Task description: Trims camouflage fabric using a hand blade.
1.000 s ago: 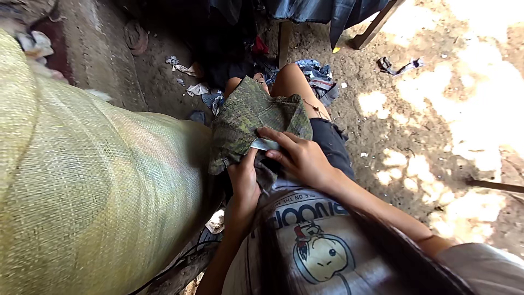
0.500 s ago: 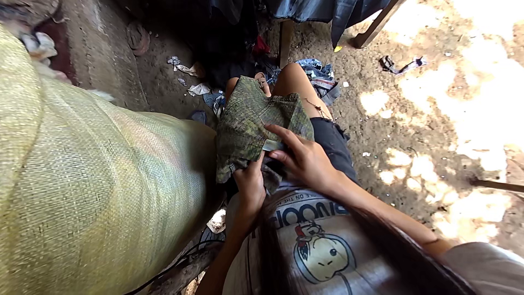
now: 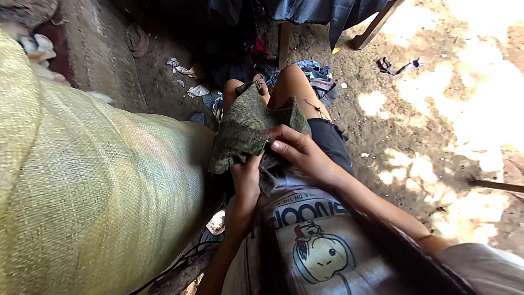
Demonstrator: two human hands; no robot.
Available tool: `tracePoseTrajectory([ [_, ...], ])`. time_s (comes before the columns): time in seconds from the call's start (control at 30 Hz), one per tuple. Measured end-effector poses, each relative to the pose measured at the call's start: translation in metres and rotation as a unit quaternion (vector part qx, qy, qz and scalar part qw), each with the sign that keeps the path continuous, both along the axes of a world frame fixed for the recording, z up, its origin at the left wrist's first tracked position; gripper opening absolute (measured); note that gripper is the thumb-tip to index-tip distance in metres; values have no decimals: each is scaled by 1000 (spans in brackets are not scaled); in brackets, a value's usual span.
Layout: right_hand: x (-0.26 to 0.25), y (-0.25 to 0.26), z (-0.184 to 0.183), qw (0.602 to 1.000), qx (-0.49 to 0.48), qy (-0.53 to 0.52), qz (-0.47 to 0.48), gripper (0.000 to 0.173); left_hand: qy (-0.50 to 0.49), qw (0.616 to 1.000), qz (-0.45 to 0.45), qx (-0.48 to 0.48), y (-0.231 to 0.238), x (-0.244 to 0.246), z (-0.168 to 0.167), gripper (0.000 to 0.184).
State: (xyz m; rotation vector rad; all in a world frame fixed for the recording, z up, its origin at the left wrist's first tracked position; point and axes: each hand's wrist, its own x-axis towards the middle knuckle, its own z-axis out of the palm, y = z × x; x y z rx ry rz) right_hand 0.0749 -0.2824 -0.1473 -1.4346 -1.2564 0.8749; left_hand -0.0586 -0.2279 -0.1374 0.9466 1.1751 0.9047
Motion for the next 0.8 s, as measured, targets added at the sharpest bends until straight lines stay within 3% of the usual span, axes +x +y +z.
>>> tracePoseTrajectory([
  [0.1, -6, -1, 0, 983, 18, -180, -21, 43, -27, 999, 16, -20, 0, -1, 3, 24],
  [0.2, -9, -6, 0, 970, 13, -241, -39, 51, -52, 998, 31, -33, -1, -1, 4, 19],
  [0.67, -15, -9, 0, 969, 34, -237, -60, 47, -70, 994, 84, 26, -13, 3, -7, 19],
  [0.8, -15, -7, -5, 983, 47, -167, -50, 38, -45, 995, 68, 58, -19, 2, -12, 18],
])
